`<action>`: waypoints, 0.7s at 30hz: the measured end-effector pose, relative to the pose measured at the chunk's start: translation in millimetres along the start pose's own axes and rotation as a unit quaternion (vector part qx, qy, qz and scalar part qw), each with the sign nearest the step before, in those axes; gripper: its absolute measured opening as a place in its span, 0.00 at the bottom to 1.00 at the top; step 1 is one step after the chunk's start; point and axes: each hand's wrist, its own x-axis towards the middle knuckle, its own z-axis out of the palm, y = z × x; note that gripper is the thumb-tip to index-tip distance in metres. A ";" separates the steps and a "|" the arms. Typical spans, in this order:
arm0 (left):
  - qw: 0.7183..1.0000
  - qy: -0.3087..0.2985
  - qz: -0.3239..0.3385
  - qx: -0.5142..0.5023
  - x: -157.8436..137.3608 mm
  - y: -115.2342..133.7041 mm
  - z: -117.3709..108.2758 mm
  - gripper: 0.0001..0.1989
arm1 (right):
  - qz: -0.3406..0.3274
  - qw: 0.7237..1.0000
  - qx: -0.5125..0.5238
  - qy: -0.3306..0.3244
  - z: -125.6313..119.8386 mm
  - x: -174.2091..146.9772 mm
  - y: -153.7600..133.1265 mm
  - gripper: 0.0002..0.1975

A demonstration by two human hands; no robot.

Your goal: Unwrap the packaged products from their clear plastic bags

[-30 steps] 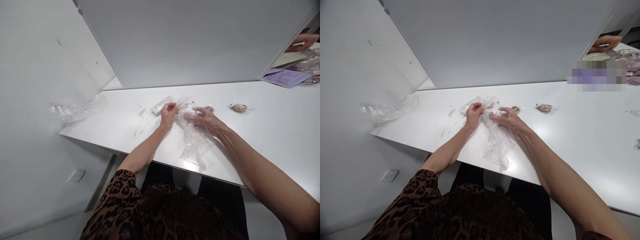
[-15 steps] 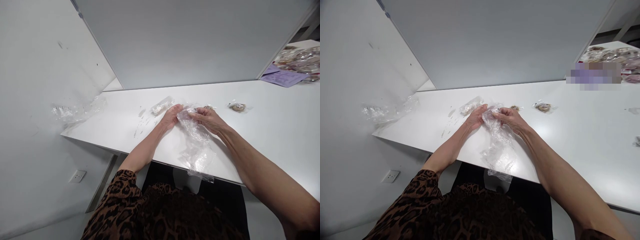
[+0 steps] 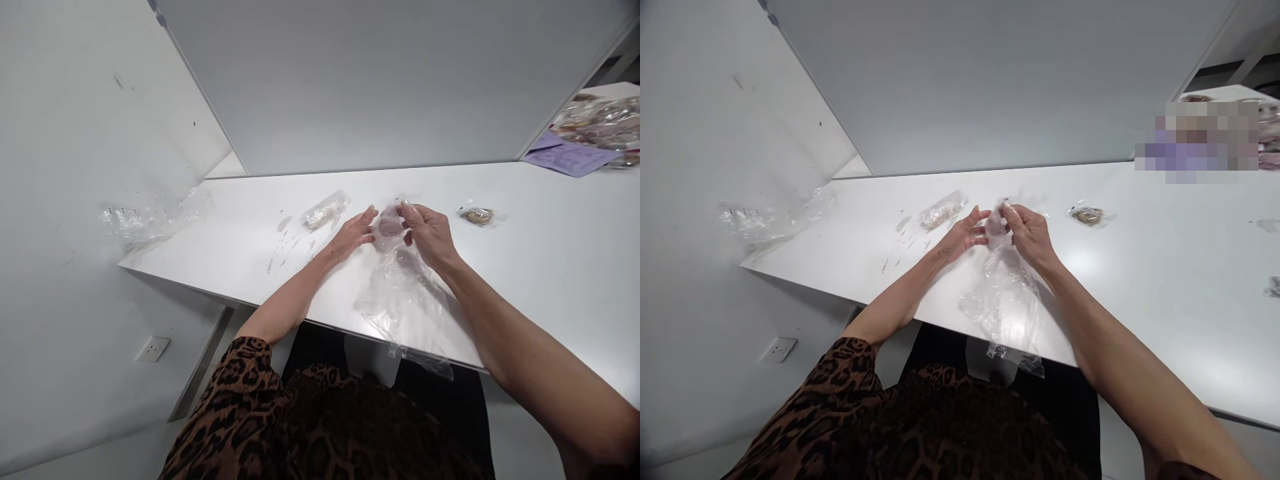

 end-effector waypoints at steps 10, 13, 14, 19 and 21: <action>0.998 -0.026 -0.035 0.041 -7.1 8.3 3.1 0.18 | -0.088 0.990 -0.078 -0.075 4.3 -10.6 -5.9 0.25; 0.998 0.007 -0.062 -0.018 -4.6 5.4 1.3 0.22 | -0.081 0.993 -0.063 -0.053 1.6 -7.4 -8.1 0.25; 0.996 0.021 -0.074 -0.037 -3.5 4.2 0.1 0.23 | -0.074 0.996 -0.044 -0.038 0.1 -5.7 -9.3 0.24; 0.978 0.063 -0.133 -0.145 3.7 -0.3 -7.3 0.23 | -0.013 0.994 0.107 0.017 -12.4 4.4 -17.4 0.22; 0.977 0.069 -0.133 -0.152 4.7 -0.9 -7.4 0.20 | -0.004 0.991 0.136 0.015 -18.3 7.3 -20.3 0.21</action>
